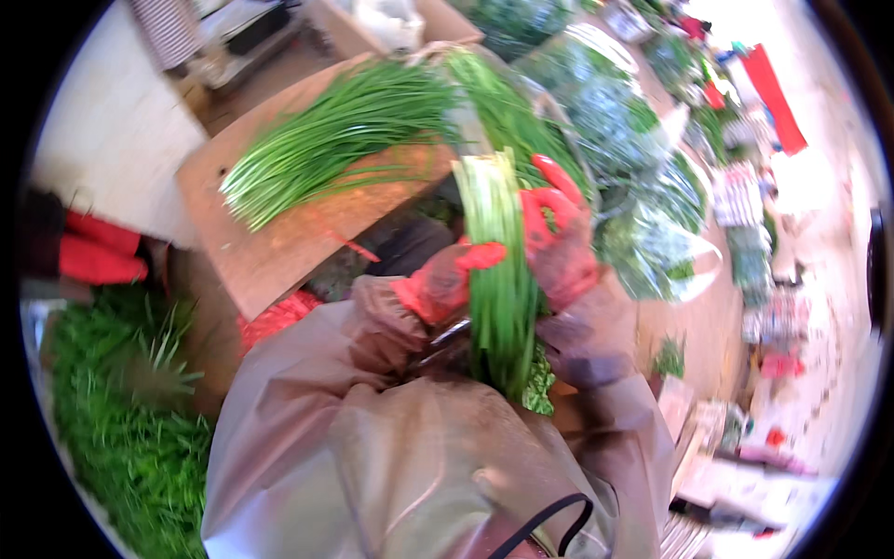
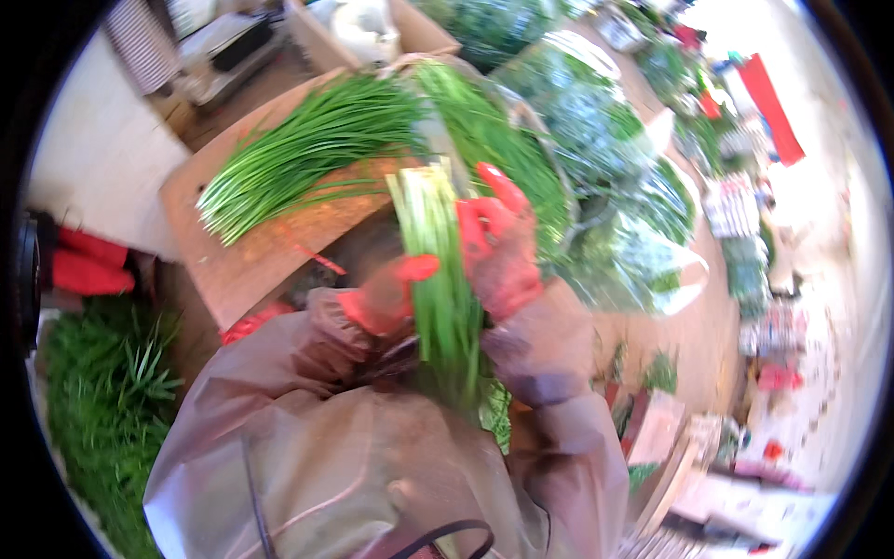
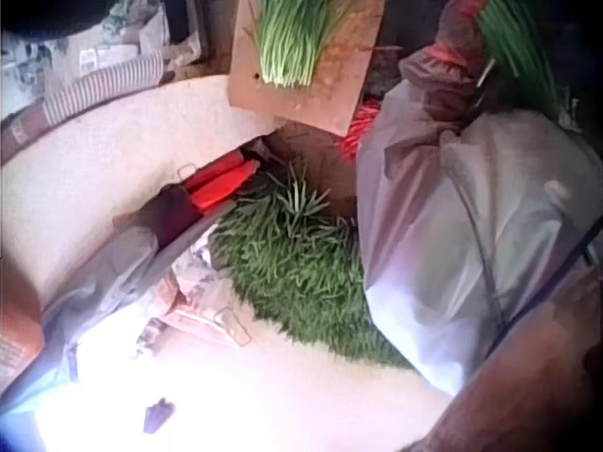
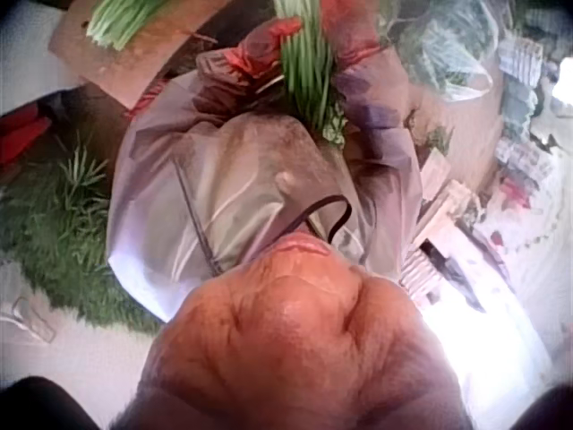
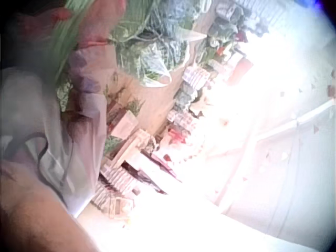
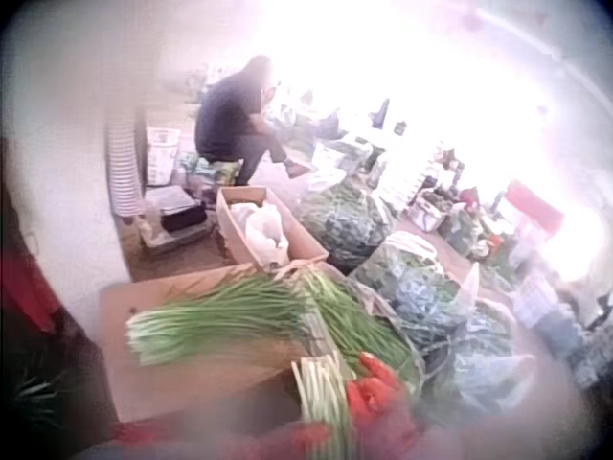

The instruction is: The person gathers bundles of green onions by hand, secures them with red string by wrapping it several times, and places the finished bundles into a large plastic bag.

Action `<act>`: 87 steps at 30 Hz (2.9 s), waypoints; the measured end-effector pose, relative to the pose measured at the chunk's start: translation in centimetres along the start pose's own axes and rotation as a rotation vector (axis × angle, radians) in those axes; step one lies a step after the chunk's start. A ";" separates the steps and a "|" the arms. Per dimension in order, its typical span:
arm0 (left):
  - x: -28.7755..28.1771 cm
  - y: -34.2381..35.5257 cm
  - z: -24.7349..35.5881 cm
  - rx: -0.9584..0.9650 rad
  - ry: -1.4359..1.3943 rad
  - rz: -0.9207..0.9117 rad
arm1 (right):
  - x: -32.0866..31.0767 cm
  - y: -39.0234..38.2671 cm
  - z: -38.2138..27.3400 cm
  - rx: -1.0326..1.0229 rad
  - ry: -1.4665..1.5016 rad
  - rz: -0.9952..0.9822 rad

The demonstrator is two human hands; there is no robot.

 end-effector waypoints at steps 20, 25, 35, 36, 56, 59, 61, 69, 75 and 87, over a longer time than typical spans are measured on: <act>-5.1 -3.4 14.4 0.685 -0.075 0.330 | 15.0 4.4 -1.7 -0.171 -0.191 -0.653; -8.3 -11.5 17.2 0.624 0.401 0.715 | 20.0 8.8 -5.1 -0.619 -0.904 -0.816; -17.8 -25.5 20.6 0.962 0.403 1.205 | 31.4 10.0 -2.1 -1.007 -1.272 -1.090; -17.6 -24.0 20.9 0.937 0.309 1.222 | 32.1 9.9 -0.6 -0.979 -1.324 -1.122; -8.7 -16.5 27.9 0.357 2.136 1.293 | 33.4 9.4 8.1 -1.193 -1.899 -0.266; -5.3 -12.9 25.8 0.093 2.542 1.158 | 33.3 9.1 7.4 -1.087 -1.650 -0.350; -7.0 -10.6 23.9 -0.068 2.556 1.010 | 32.3 9.2 6.4 -0.980 -1.451 -0.443; -14.0 -10.6 21.4 0.256 2.902 1.201 | 28.8 9.6 0.2 -0.792 -0.885 -0.917; -15.0 -11.0 21.4 0.445 2.873 1.229 | 32.9 11.4 -6.9 -0.661 -0.104 -0.875; -12.4 -11.6 20.0 0.439 2.732 1.294 | 38.9 9.6 5.5 -0.747 -0.783 -0.940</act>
Point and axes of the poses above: each hand's wrist, its own y-axis towards the middle knuckle, its own x-axis out of the palm, z = x × y, the point moved 7 cm from there along y, towards the middle knuckle, and after that the axes turned 1 degree about z, right-handed, at the moved point
